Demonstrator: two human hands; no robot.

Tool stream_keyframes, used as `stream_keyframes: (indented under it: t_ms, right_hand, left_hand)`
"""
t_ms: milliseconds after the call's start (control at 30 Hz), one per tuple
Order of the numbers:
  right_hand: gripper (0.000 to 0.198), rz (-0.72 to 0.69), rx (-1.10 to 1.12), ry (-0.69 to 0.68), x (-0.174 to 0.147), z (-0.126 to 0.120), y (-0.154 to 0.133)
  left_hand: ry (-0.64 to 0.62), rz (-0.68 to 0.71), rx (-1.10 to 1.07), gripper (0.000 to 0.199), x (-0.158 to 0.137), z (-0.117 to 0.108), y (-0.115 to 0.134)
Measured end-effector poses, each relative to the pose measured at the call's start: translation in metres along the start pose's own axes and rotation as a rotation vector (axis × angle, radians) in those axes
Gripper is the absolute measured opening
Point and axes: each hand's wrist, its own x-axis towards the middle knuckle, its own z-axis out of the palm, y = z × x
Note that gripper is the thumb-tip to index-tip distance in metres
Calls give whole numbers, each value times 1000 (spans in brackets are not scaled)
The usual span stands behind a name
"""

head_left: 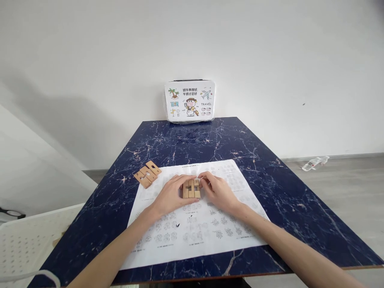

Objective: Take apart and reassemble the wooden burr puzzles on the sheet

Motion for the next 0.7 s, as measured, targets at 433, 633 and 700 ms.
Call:
stream_keyframes:
  t_ms: [433, 633, 700]
  right_hand:
    - [16, -27, 22, 5, 1, 1, 0]
    - [17, -40, 30, -6, 1, 1, 2]
    - [18, -43, 25, -8, 1, 1, 2]
  left_hand:
    - [116, -127, -155, 61, 1, -4, 1]
    - [238, -136, -65, 61, 4, -11, -3]
    - [288, -128, -24, 60, 6, -15, -7]
